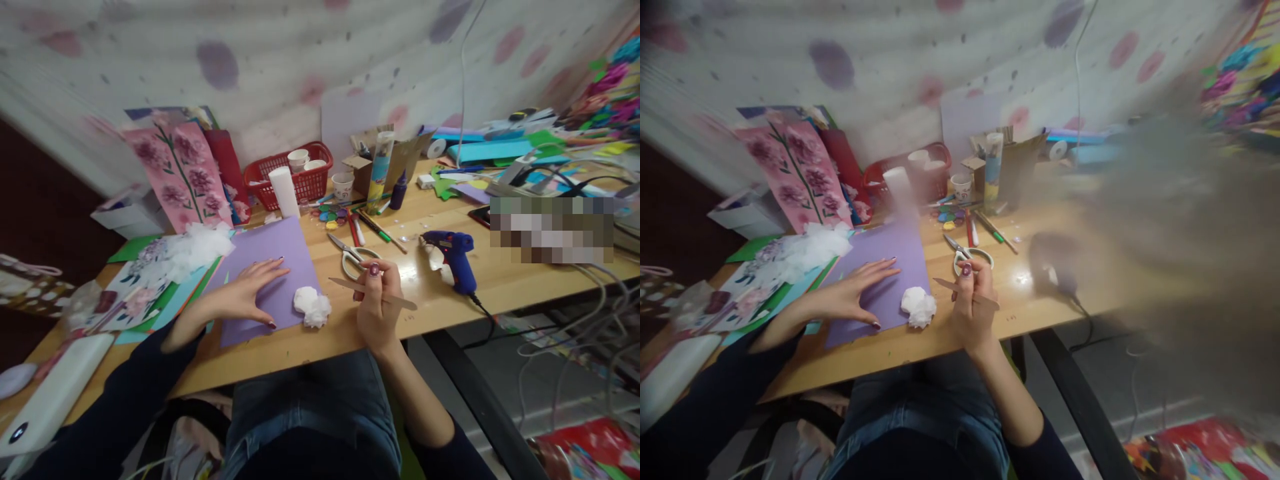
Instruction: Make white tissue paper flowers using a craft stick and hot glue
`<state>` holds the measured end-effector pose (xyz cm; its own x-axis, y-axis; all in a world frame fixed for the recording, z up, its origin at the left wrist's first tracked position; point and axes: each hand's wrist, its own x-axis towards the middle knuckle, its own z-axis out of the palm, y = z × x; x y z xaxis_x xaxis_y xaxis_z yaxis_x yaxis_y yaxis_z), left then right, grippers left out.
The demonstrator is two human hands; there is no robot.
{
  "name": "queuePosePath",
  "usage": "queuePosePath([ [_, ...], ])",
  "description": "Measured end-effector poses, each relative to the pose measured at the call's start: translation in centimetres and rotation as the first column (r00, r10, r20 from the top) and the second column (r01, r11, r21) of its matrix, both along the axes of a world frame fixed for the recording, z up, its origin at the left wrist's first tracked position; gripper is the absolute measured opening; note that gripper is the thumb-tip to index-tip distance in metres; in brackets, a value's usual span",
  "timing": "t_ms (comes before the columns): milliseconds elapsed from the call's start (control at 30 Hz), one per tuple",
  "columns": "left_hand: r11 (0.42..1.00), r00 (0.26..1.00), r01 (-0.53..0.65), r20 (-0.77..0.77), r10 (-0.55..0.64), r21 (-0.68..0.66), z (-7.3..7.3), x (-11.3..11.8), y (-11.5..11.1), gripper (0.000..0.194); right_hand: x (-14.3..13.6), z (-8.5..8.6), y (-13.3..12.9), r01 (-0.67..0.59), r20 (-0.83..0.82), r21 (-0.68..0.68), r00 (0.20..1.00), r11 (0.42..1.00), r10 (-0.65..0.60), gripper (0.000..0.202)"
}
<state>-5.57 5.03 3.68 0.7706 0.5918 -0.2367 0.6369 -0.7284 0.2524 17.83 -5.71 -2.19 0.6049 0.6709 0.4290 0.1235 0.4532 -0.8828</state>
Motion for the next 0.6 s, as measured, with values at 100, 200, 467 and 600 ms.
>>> queuePosePath([
  [100, 0.997, 0.997, -0.075, -0.024, 0.076, 0.028, -0.4, -1.1, 2.6, 0.086, 0.0, -0.1, 0.0, -0.007, 0.013, -0.003, 1.0, 1.0, 0.007, 0.021],
  [200, 0.964, 0.968, -0.236, -0.057, 0.244, 0.124, -1.0, -2.1, 5.7, 0.083, 0.1, 0.0, -0.1, 0.008, 0.027, -0.03, 1.0, 1.0, -0.007, 0.02],
  [467, 0.937, 0.937, -0.316, -0.108, 0.333, 0.148, -2.8, -3.5, 6.9, 0.085, 0.1, 0.5, -0.1, 0.028, 0.045, -0.046, 0.999, 0.999, -0.026, 0.022],
  [600, 0.933, 0.925, -0.342, -0.137, 0.355, 0.113, -2.8, -3.4, 6.2, 0.085, -0.1, 0.7, 0.0, 0.003, 0.012, -0.038, 1.0, 0.999, -0.002, 0.023],
])
